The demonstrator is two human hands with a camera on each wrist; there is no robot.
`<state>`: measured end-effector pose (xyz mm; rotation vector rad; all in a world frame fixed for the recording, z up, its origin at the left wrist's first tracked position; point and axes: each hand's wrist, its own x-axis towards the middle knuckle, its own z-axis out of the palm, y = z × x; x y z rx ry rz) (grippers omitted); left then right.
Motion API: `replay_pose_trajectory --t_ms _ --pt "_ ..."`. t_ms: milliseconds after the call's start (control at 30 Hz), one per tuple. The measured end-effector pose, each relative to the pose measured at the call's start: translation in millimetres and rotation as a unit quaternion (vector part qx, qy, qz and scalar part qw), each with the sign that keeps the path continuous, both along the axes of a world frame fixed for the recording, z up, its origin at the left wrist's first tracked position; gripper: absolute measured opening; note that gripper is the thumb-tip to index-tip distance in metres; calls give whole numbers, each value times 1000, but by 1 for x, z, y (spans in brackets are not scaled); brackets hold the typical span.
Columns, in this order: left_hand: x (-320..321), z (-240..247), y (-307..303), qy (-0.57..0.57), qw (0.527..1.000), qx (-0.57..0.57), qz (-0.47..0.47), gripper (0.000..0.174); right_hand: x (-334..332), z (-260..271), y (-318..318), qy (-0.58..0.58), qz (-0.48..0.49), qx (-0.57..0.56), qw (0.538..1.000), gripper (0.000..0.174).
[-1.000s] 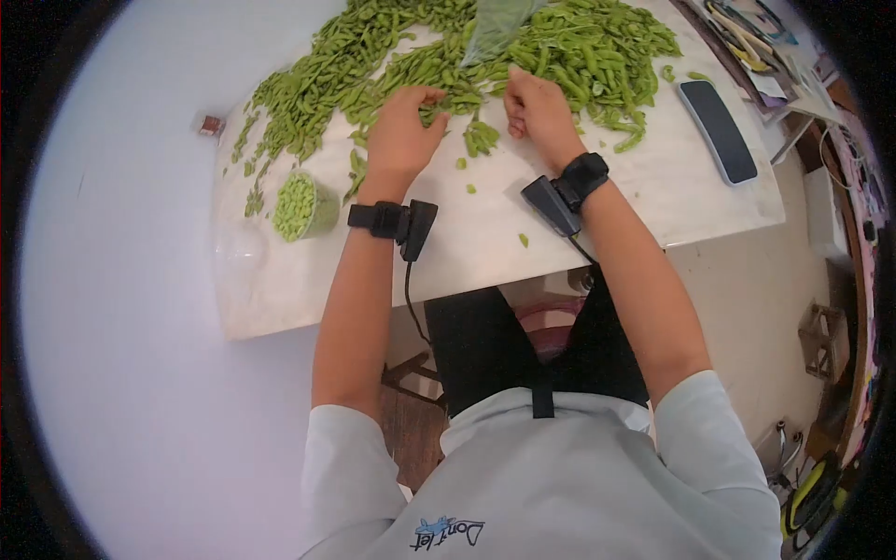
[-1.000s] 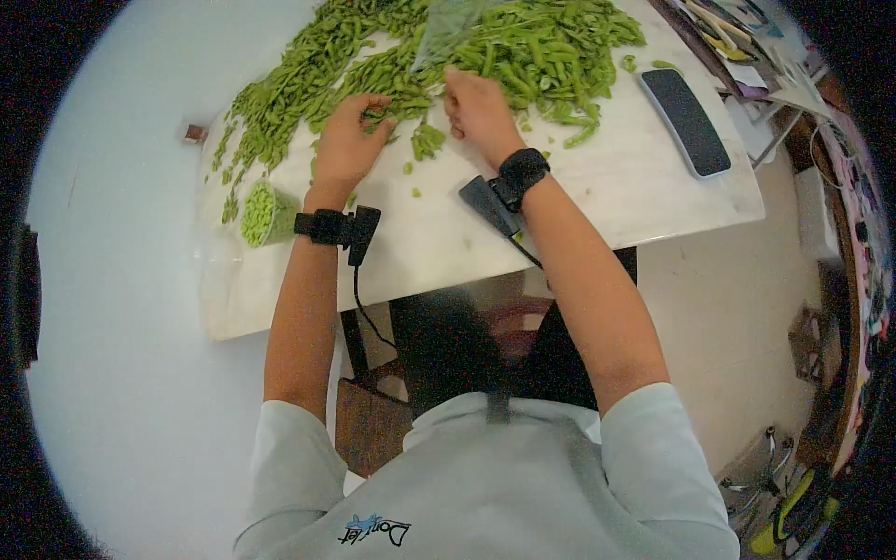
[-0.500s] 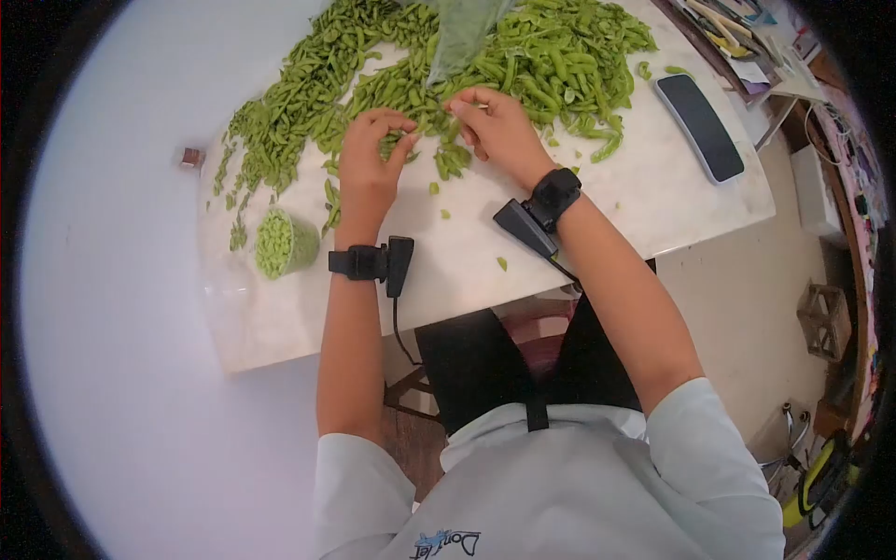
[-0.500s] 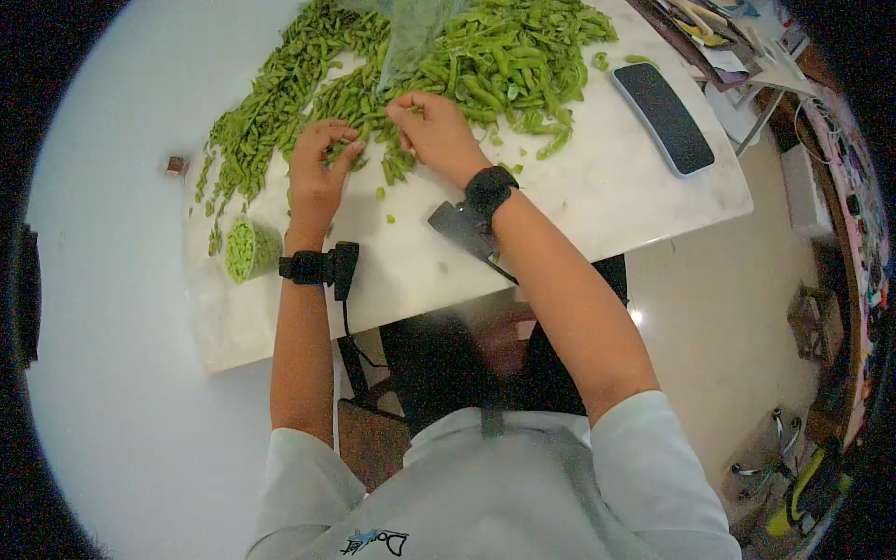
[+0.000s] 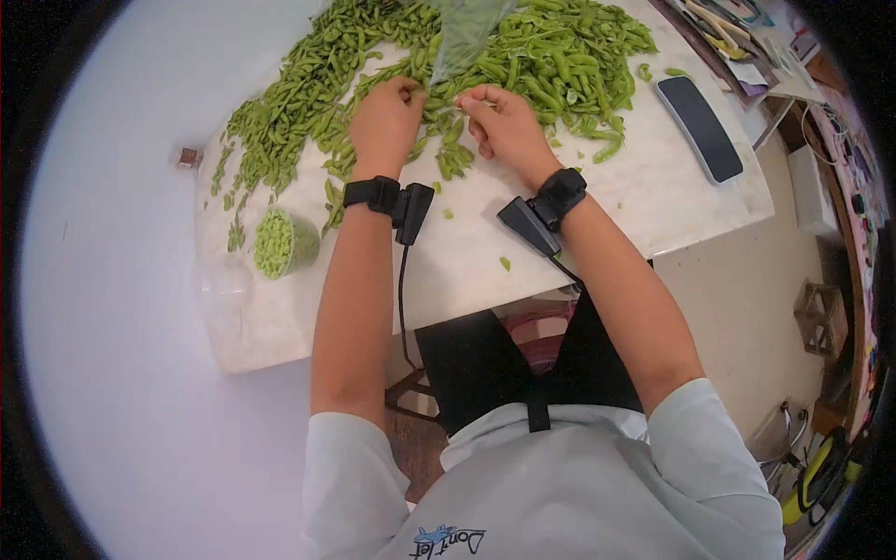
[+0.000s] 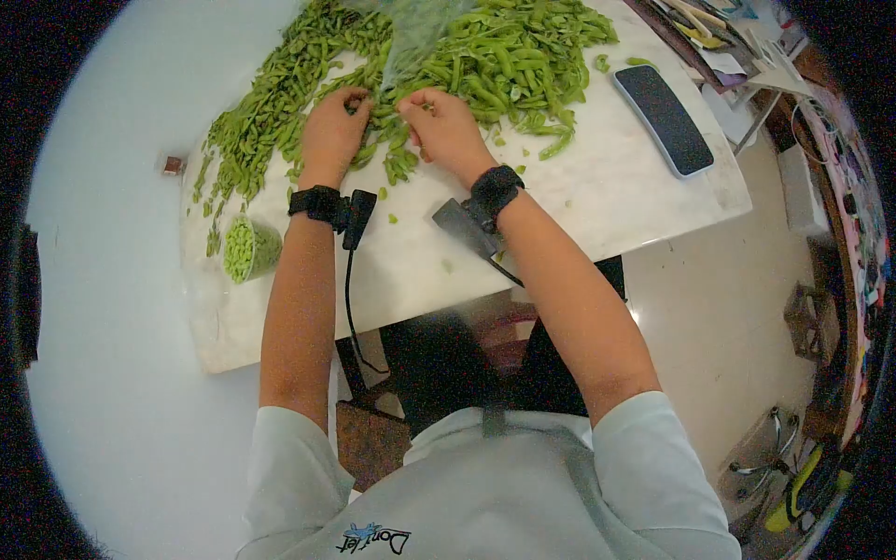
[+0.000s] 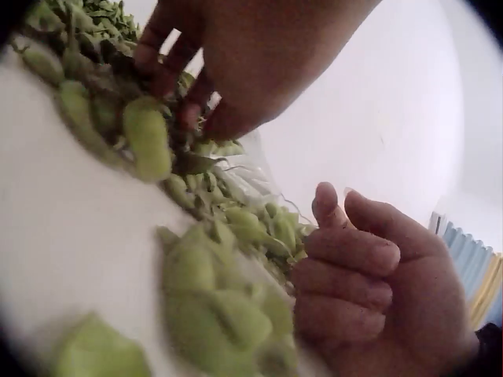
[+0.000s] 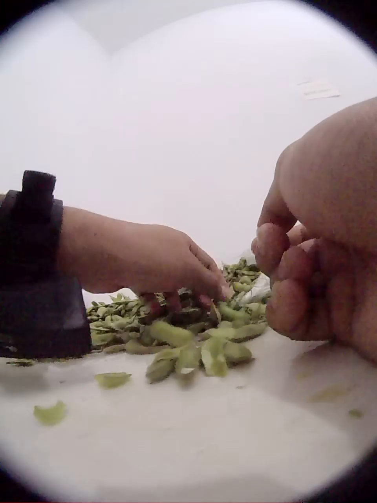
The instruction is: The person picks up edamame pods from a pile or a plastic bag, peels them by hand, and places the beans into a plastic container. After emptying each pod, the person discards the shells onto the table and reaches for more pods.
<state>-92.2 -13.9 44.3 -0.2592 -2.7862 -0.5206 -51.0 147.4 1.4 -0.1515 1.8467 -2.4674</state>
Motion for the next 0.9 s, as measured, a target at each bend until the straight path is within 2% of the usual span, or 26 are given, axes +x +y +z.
replay_pose_trajectory --t_ms 67,167,300,400,467,567,667,767,867,900 --pt "-1 0 2 -13 998 -52 21 27 3 4 1 -7 6 0 1000 18" --pt "-5 1 1 -43 998 -32 31 28 4 4 0 -13 10 6 1000 16" --pt "-3 -8 -6 -10 995 95 25 28 3 4 -1 -13 10 15 1000 16" --pt "12 -13 -12 -12 975 223 5 31 4 3 -1 -14 14 27 999 16" --pt "23 -17 -14 -19 947 318 -39 32 4 3 -2 -4 19 17 1000 18" --pt "42 -14 -1 -108 877 466 -55 32 5 6 -3 -6 26 25 999 20" --pt "47 -18 11 -98 853 504 -95 32 4 4 -2 9 22 15 1000 22" --pt "43 -17 16 -105 859 482 -138 31 4 6 1 19 16 2 1000 22" --pt "33 -15 14 -70 917 361 -157 31 5 8 1 7 11 -23 1000 20" --pt "32 -16 14 -71 902 395 -156 30 4 7 1 2 10 -33 999 20"
